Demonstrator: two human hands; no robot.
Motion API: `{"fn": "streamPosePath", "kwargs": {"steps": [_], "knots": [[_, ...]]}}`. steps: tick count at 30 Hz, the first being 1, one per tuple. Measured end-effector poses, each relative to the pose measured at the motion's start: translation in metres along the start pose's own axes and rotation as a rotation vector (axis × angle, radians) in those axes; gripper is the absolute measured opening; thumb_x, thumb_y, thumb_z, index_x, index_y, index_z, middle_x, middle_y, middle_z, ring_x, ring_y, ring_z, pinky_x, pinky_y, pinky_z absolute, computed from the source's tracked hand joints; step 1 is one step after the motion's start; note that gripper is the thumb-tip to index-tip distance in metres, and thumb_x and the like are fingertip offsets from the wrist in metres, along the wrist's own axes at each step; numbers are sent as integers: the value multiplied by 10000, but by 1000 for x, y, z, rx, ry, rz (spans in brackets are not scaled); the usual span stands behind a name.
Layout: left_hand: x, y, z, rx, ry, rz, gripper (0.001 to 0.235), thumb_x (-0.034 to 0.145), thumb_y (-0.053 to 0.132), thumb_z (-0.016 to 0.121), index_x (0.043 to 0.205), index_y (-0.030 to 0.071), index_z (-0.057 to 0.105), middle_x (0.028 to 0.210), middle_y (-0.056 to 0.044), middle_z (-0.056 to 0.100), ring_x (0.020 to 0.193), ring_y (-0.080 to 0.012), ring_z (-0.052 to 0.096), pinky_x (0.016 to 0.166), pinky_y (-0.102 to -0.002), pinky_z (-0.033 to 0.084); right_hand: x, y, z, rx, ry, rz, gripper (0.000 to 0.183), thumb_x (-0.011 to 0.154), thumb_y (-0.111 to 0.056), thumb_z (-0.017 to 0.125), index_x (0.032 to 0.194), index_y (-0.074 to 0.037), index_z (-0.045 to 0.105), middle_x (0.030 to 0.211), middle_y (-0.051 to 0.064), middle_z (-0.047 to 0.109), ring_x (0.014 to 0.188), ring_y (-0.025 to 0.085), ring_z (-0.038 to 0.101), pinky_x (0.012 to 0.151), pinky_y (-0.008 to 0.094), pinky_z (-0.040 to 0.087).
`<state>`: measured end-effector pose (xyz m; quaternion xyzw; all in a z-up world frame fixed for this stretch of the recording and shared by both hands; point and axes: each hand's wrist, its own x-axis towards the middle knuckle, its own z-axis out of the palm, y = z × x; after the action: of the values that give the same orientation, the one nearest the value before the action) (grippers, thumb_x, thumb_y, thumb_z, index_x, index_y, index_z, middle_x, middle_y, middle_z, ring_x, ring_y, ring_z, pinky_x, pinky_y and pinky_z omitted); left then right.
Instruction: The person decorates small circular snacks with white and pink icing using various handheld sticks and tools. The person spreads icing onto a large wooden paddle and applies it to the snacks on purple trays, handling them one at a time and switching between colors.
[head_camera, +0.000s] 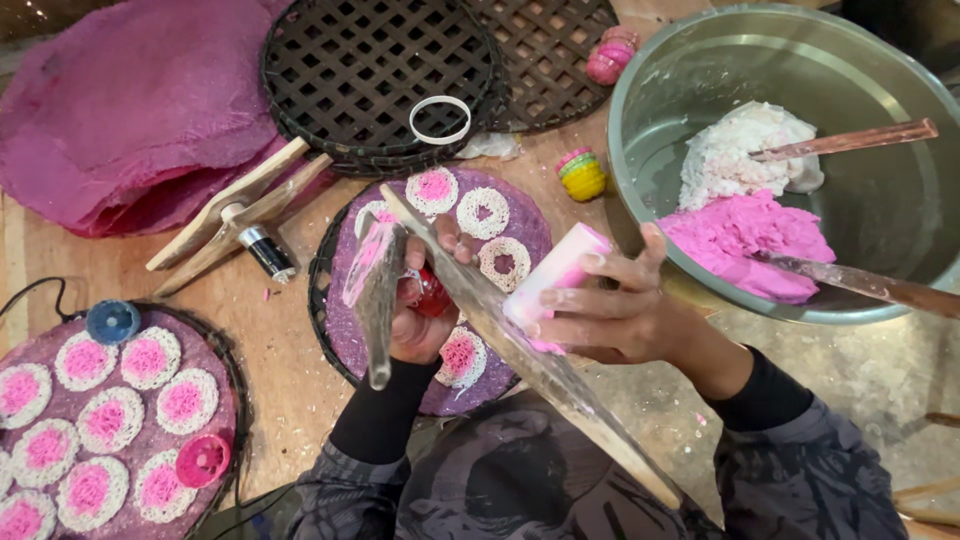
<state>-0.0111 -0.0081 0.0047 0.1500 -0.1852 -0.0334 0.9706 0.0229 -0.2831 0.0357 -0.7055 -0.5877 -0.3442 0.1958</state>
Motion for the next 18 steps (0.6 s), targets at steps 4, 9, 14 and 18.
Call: {"fn": "streamPosePath", "kwargs": {"steps": [4,9,14,18], "knots": [[10,4,1,-102,45,23,239,818,141,810,934,114,603,1095,-146,628,1099,-297,623,1036,-462,515,-31,7,6,-220,28,35,200,1080,-468,745,1280,-455,739,1515,-31,502,1386,276,383,1309,535,-19],[2,23,-6,163,-71,180,239,876,122,878,957,119,653,1132,-78,675,1167,-216,649,1112,-366,516,-69,57,-56,-247,-227,749,184,999,-389,668,1169,-355,731,1497,111,536,1440,353,415,1298,603,166],[16,58,-16,442,-234,362,222,859,114,862,1016,98,706,1175,-92,680,1194,-219,673,1066,-352,576,-117,123,-89,-402,-780,903,387,1004,-396,498,1236,-202,740,1499,168,505,1434,406,378,1180,647,181],[43,98,-31,543,-516,147,288,866,80,804,1128,44,690,1266,-154,631,1261,-259,639,936,-374,640,-142,129,-50,-469,-1275,930,555,972,-588,409,1231,-193,701,1595,112,378,1463,353,294,1121,638,136]]}}
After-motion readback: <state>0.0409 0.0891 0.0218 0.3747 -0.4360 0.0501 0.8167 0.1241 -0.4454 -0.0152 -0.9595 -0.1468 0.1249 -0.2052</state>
